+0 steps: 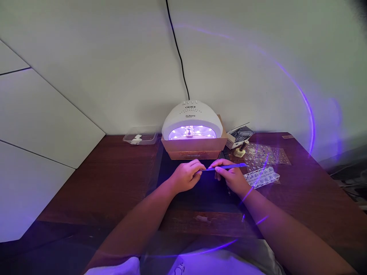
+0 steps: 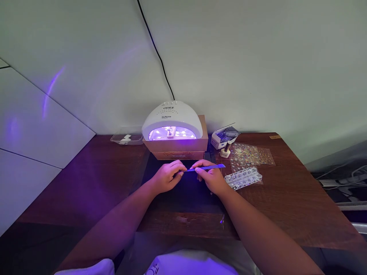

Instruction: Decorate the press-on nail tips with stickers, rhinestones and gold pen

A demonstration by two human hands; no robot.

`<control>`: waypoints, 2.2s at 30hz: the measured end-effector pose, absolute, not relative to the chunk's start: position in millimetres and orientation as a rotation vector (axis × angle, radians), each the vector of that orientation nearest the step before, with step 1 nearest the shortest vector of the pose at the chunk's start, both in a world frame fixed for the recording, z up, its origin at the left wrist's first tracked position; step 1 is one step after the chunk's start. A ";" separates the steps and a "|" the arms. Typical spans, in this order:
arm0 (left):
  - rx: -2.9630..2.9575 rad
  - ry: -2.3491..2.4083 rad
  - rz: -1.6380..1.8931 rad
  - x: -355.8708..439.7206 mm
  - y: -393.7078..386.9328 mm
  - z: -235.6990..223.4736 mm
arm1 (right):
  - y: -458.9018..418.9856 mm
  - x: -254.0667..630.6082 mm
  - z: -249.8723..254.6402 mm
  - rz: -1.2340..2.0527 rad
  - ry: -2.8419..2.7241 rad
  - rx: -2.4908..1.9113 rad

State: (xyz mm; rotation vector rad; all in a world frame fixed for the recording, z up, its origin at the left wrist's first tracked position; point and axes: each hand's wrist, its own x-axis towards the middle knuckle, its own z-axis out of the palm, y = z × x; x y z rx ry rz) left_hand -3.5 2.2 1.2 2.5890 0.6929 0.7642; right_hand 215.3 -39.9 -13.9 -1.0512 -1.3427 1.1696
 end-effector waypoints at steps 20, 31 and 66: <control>2.371 0.650 0.883 -2.8 1.9 1.8 | -40.2 216.8 -16.6 1.190 -1.338 -1.013; 2.255 0.659 0.919 -1.4 1.8 1.3 | -38.7 214.3 -17.7 1.178 -1.323 -1.017; 2.196 0.697 0.867 -2.4 1.4 -1.4 | -40.4 213.0 -9.8 1.171 -1.304 -1.079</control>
